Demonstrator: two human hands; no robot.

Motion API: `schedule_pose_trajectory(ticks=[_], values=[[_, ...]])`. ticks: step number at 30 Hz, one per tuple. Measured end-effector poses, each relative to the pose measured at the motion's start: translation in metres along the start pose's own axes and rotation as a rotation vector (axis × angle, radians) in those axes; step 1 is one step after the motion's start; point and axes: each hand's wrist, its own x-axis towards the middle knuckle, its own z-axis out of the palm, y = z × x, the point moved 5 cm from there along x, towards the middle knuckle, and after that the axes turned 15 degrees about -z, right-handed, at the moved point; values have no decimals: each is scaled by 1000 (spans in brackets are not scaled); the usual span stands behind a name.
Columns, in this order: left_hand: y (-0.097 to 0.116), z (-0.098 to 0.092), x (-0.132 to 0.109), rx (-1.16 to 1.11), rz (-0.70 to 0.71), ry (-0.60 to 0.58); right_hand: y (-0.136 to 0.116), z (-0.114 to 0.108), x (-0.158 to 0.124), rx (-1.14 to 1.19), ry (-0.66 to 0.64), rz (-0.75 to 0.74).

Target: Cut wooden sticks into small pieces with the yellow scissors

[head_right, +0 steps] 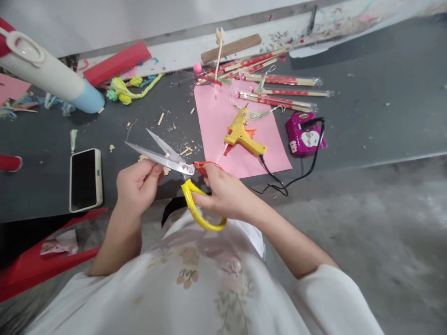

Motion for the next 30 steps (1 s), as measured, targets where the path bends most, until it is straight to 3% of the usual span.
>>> schedule_pose_trajectory(ticks=[8, 23, 26, 30], values=[[-4, 2, 3, -159, -142, -169, -1, -6, 0, -61, -16, -44], [-8, 5, 5, -159, -123, -225, 2, -6, 2, -42, -107, -11], [-5, 7, 4, -95, -71, -190, 2, -6, 2, -38, -94, 10], [-2, 9, -3, 126, 52, 29, 4, -6, 2, -12, -56, 67]])
